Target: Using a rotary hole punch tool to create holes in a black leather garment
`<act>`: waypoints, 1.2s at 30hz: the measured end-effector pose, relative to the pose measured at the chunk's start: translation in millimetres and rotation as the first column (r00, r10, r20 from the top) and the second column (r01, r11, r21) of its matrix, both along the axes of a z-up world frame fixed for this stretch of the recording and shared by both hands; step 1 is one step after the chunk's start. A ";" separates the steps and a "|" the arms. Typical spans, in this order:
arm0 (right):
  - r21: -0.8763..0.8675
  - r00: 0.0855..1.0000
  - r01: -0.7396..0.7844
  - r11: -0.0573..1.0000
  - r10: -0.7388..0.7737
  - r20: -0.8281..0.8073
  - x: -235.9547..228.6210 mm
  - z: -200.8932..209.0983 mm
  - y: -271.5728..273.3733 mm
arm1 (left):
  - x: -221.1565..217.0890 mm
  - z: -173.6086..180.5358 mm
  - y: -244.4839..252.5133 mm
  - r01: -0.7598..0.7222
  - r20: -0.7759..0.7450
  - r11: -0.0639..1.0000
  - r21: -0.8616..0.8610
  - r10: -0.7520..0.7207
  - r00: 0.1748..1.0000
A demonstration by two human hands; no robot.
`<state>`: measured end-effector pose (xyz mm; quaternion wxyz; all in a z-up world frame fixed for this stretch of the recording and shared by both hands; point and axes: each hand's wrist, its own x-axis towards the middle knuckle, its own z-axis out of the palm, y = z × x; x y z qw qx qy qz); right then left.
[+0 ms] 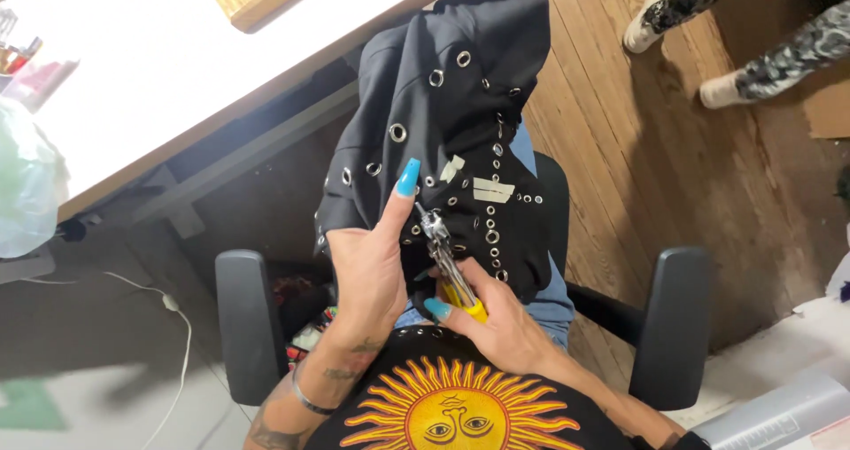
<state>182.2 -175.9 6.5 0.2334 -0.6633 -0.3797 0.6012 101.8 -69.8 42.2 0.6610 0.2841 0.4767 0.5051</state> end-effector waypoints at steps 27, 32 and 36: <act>-0.102 0.982 0.180 0.978 -0.185 -0.037 9.5 1.6 -29.8 | -54.3 19.6 36.2 0.723 -0.659 0.531 -0.441 -0.739 0.141; -0.038 0.988 0.028 0.999 -0.022 0.155 22.7 15.3 -38.6 | -39.1 23.3 49.5 0.798 -0.739 0.537 0.275 -0.412 0.533; 0.016 0.978 0.103 0.995 -0.104 0.180 32.5 3.2 -56.6 | -22.6 35.2 44.8 0.815 -0.716 0.552 0.176 -0.497 0.491</act>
